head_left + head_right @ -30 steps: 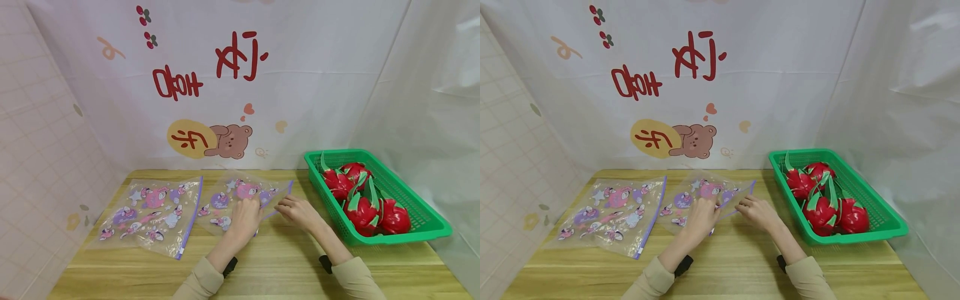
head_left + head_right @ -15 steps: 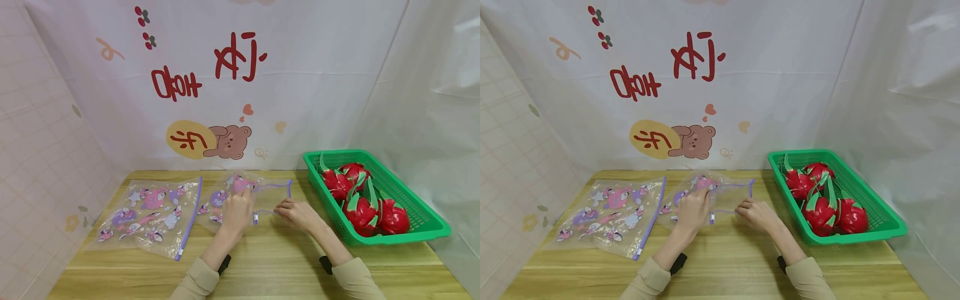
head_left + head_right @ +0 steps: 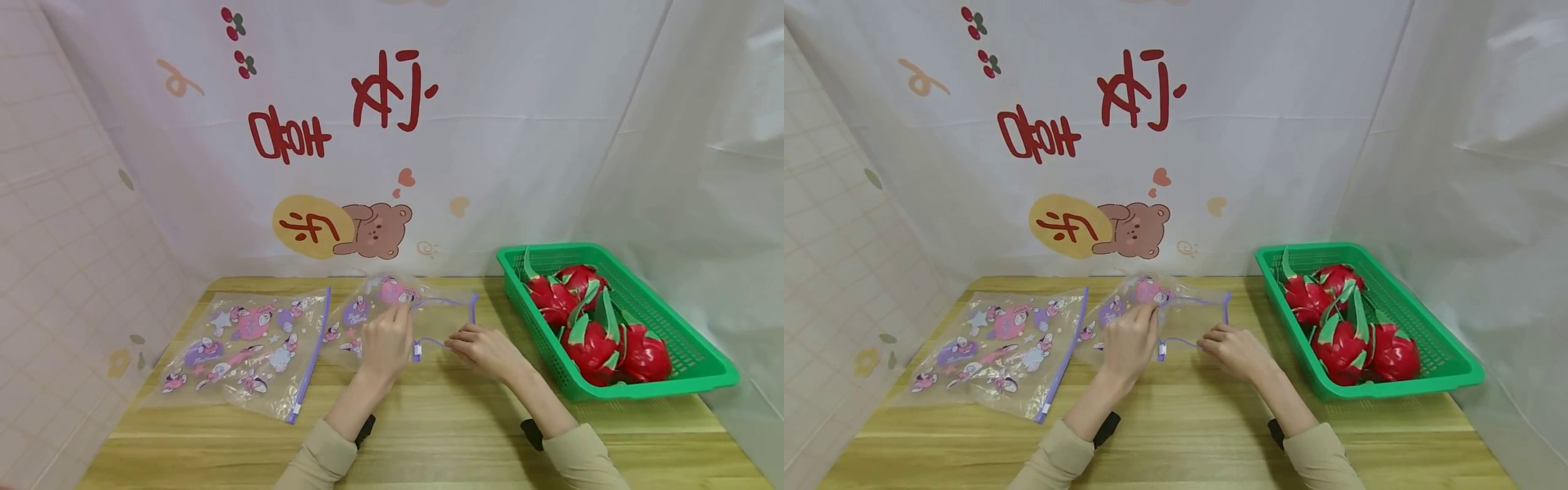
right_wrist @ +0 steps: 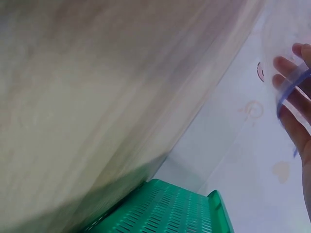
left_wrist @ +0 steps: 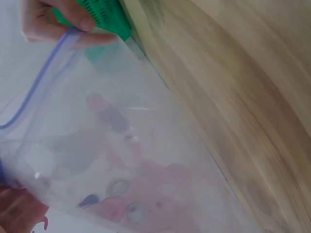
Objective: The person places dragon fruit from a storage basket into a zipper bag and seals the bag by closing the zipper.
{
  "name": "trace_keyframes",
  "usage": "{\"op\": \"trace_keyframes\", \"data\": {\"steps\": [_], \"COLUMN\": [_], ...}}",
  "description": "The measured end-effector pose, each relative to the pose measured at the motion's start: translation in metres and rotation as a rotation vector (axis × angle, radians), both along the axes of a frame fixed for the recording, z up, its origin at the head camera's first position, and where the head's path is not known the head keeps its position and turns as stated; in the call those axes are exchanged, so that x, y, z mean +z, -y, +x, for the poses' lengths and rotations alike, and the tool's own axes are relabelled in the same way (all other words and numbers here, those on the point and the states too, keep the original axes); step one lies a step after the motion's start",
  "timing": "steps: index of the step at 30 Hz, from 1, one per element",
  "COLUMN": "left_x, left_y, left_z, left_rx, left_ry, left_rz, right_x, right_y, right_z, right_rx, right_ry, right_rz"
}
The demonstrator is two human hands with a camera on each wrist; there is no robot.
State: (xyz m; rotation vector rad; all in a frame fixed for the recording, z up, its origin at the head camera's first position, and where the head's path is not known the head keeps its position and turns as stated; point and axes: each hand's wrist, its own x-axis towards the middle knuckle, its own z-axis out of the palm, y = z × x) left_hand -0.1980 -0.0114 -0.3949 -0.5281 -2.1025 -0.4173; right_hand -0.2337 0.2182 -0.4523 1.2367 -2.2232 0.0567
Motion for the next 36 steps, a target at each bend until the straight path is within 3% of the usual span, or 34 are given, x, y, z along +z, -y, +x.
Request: {"op": "trace_keyframes", "data": {"steps": [4, 9, 13, 17, 22, 27, 36], "left_x": [-0.003, -0.003, 0.001, 0.004, 0.005, 0.005, 0.002], "left_y": [0.000, 0.001, 0.001, 0.002, 0.007, 0.010, 0.008], "left_z": [-0.004, -0.005, -0.006, -0.007, -0.009, -0.011, -0.013], "left_rx": [0.013, 0.008, 0.012, 0.035, 0.061, 0.032, 0.025], "left_ry": [-0.084, 0.002, 0.060, 0.066, 0.069, 0.079, 0.068], "left_rz": [-0.007, 0.034, 0.034, 0.033, 0.050, 0.092, 0.064], "right_x": [-0.001, -0.001, 0.002, 0.004, 0.003, 0.003, 0.003], "right_y": [-0.003, -0.003, 0.002, 0.007, 0.006, 0.004, 0.003], "right_z": [0.001, 0.002, 0.004, 0.007, 0.009, 0.011, 0.012], "right_rx": [-0.037, -0.061, 0.000, 0.056, 0.043, 0.017, 0.035], "right_ry": [0.072, 0.139, 0.134, 0.130, 0.112, 0.109, 0.091], "right_rz": [0.020, 0.024, -0.023, -0.045, 0.017, 0.084, 0.066]}}
